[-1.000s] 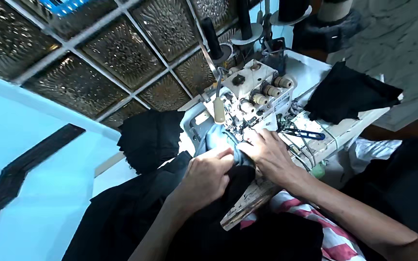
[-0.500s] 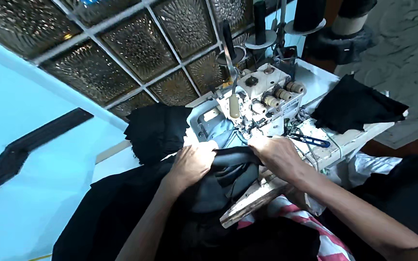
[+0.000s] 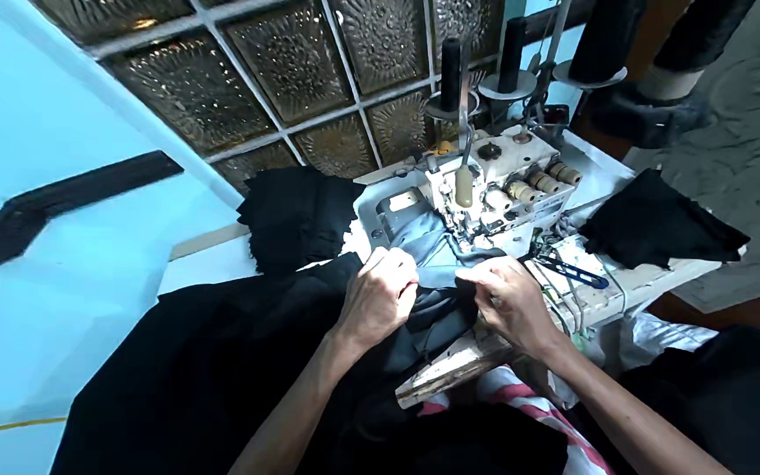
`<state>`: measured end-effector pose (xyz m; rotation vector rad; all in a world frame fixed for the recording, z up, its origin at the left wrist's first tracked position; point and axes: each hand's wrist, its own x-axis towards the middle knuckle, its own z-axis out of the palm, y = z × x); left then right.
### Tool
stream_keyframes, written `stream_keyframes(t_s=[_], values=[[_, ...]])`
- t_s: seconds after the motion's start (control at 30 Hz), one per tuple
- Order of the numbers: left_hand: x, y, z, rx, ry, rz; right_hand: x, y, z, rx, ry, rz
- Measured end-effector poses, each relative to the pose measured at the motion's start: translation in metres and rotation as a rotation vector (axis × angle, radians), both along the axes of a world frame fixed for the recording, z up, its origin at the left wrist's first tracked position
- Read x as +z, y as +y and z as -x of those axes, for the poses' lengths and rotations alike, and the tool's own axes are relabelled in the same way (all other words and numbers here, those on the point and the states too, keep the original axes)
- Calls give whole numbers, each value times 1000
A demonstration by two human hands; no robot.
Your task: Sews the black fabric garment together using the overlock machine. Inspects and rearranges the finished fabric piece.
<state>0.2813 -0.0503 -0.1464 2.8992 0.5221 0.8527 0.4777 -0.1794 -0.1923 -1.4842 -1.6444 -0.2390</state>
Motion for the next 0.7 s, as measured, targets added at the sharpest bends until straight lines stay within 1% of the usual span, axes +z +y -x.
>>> stream_keyframes(t_s=[0.13, 0.27, 0.43, 0.5, 0.6, 0.67, 0.7], values=[[-2, -1, 2, -4, -13, 2, -2, 2, 2, -19, -42, 31], [-9, -2, 0, 3, -3, 20, -1, 3, 6, -56, -149, 77], [-14, -8, -6, 38, 33, -16, -1, 7, 14, -174, -272, 19], [-18, -9, -7, 51, 11, -54, 3, 6, 12, -162, -241, 16], [-23, -10, -9, 41, -37, -91, 12, 5, 3, -98, -103, 89], [-26, -9, -10, 31, -81, -82, 17, 5, 0, -82, -13, 123], [-25, -9, -9, 24, -96, -50, 16, 5, 1, -111, -16, 92]])
